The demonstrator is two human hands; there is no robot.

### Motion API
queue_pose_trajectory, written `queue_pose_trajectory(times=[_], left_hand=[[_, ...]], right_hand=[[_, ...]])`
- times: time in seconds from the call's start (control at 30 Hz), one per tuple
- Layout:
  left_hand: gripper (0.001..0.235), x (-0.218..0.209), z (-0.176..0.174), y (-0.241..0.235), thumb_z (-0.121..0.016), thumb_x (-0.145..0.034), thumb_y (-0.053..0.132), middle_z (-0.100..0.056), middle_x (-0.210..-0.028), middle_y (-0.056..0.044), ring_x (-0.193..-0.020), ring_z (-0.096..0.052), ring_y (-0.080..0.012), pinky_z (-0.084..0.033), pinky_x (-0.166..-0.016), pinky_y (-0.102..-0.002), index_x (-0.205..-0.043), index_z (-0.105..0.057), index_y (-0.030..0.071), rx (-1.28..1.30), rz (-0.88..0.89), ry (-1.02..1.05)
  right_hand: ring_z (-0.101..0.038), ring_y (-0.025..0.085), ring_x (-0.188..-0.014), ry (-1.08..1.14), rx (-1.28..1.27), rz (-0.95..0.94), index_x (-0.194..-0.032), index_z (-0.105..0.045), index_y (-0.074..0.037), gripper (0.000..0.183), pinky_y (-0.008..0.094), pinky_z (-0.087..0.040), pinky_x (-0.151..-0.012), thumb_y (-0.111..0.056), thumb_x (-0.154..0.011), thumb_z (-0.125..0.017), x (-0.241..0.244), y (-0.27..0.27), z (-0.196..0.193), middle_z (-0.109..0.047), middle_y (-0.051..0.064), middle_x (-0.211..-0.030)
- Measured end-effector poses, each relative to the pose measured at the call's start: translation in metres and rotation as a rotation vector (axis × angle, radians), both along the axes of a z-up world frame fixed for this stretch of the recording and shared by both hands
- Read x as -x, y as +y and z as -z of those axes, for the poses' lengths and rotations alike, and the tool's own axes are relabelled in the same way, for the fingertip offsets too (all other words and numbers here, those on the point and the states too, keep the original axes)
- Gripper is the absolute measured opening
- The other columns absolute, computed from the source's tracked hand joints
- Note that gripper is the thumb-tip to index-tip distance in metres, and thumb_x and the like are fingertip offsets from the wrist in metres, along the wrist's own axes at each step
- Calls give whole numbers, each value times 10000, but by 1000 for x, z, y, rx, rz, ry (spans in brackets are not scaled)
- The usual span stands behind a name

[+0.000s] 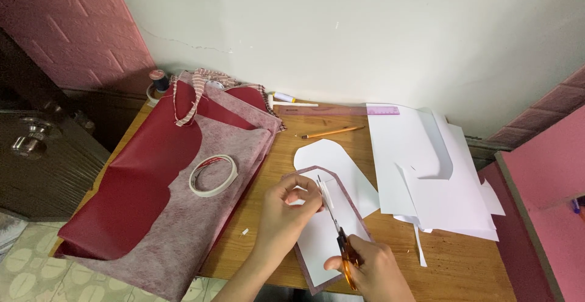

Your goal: Cutting paper templates and applying double-sided tape to leather pieces on a workbench

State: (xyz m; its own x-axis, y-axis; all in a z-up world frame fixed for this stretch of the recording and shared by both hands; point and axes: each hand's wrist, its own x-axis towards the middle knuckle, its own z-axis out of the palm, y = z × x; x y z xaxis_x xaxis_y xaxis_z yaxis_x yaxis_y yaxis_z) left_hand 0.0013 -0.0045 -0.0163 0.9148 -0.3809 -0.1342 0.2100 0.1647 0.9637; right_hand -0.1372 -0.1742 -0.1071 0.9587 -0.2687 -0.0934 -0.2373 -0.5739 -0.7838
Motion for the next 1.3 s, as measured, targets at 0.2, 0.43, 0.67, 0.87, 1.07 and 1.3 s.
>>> queue_pose_trajectory(times=[0.2, 0.43, 0.67, 0.87, 1.07, 1.3], left_hand=[[191, 4, 2, -3, -813, -814, 69, -772, -826, 61, -855, -769, -94, -519, -729, -294, -716, -704, 191, -17, -87, -90], [193, -3, 11, 10, -631, -992, 182, -717, -1065, -130, -1088, -709, -225, -664, -1070, -522, -1020, -719, 13, 456, -45, -12], [344, 9, 37, 14, -518, -1041, 272, -717, -1295, -161, -1309, -633, -277, -474, -1179, -491, -1158, -730, 28, 699, 71, 139], [499, 33, 30, -3, -337, -904, -280, -793, -1238, -232, -1330, -756, -313, -589, -1276, -429, -1010, -768, -51, 355, -105, 382], [454, 67, 78, -3, -676, -998, 478, -631, -1351, -146, -1347, -568, -230, -397, -1137, -376, -1196, -768, 79, 403, 165, -292], [459, 63, 57, 2, -523, -1073, 520, -607, -1383, -122, -1363, -594, -231, -404, -1163, -482, -1212, -781, 167, 93, 85, -491]], right_hand=[[-717, 53, -460, -189, 192, -1, -628, -559, -138, 546, 292, -532, -444, -591, -846, -773, -5, -19, 10, -681, -49, -514], [-614, 209, -790, 212, 278, 587, -1141, -806, -153, 480, 362, -469, -730, -555, -881, -814, -22, -68, -69, -716, 26, -864], [-718, 440, -1096, 23, 549, 630, -1344, -756, -99, 581, 563, -550, -902, -503, -928, -775, -27, -142, -2, -751, 194, -1294], [-750, 141, -769, -436, 116, 422, -1246, -783, -114, 284, 263, -632, -609, -200, -984, -715, -11, -40, -63, -841, 36, -1183], [-642, 263, -578, -585, -856, 182, -1106, -785, 73, 248, 356, -559, -547, -138, -983, -741, 8, 5, 27, -664, 153, -663], [-671, 190, -571, -620, -685, 282, -1046, -858, 27, 152, 310, -603, -554, -31, -940, -766, 7, 0, 22, -810, 184, -1069]])
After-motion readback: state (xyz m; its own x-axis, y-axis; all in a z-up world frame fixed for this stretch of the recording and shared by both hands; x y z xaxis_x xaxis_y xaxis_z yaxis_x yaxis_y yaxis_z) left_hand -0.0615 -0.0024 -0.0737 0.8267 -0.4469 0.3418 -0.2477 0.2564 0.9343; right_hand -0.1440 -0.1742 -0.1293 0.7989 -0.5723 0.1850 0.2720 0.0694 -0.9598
